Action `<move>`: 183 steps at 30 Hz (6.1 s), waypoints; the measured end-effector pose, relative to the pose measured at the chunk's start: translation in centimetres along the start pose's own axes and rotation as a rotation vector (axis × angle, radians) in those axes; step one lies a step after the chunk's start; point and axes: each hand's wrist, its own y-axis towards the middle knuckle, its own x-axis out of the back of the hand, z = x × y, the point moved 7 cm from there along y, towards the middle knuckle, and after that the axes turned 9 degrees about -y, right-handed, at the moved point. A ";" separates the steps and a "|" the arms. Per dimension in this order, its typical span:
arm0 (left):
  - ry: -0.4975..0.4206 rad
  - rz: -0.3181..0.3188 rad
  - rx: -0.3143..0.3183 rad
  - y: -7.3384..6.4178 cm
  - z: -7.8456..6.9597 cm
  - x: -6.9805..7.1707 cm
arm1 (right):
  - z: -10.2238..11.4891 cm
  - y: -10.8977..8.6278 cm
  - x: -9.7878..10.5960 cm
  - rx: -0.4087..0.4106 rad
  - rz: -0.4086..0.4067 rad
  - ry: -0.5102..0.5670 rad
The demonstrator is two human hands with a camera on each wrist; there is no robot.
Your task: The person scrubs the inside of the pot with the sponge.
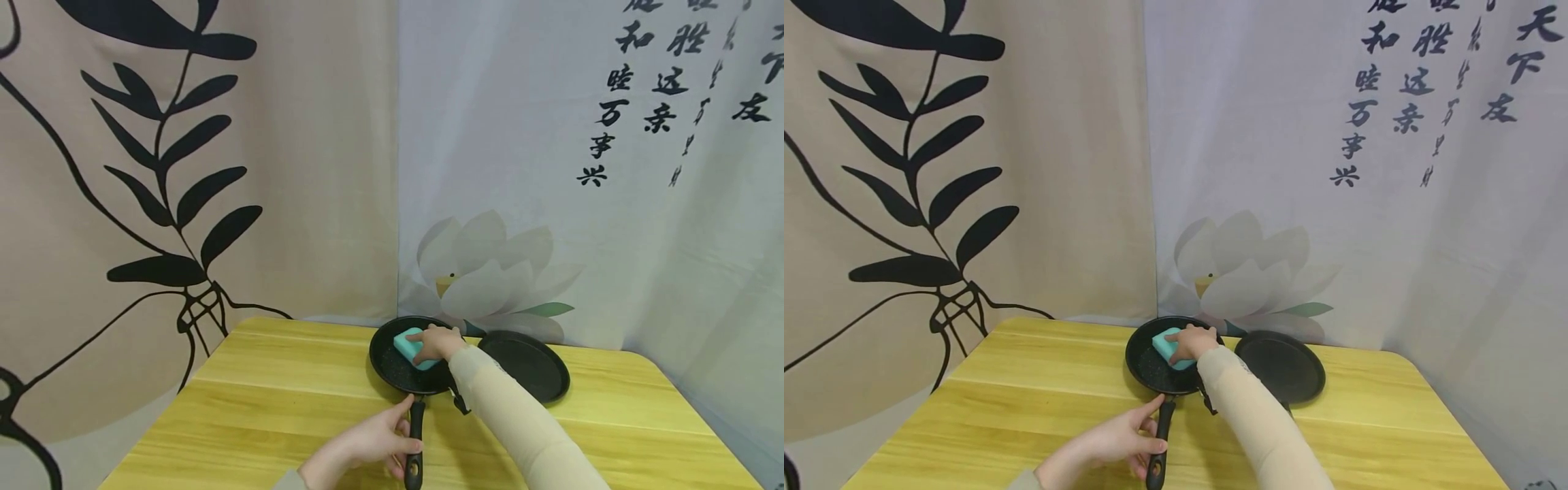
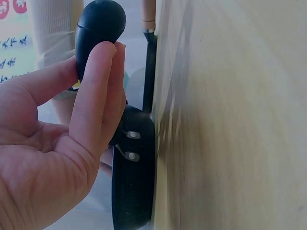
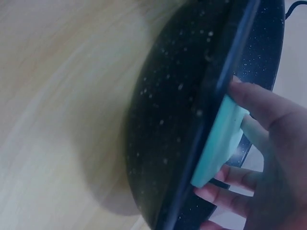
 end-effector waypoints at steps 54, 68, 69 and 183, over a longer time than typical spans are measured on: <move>0.012 -0.013 0.002 0.0 -0.3 0.0 | 0.5 -3.0 -0.2 0.094 0.051 -0.082; 0.013 -0.030 -0.006 0.1 0.2 -0.1 | 2.2 -3.0 -0.4 0.165 0.080 0.035; 0.012 -0.031 -0.007 0.1 0.2 -0.1 | 2.4 -2.9 -0.4 0.172 0.080 0.040; -0.007 -0.029 -0.030 0.3 0.4 -0.5 | -2.8 -2.5 -1.8 0.041 0.007 0.210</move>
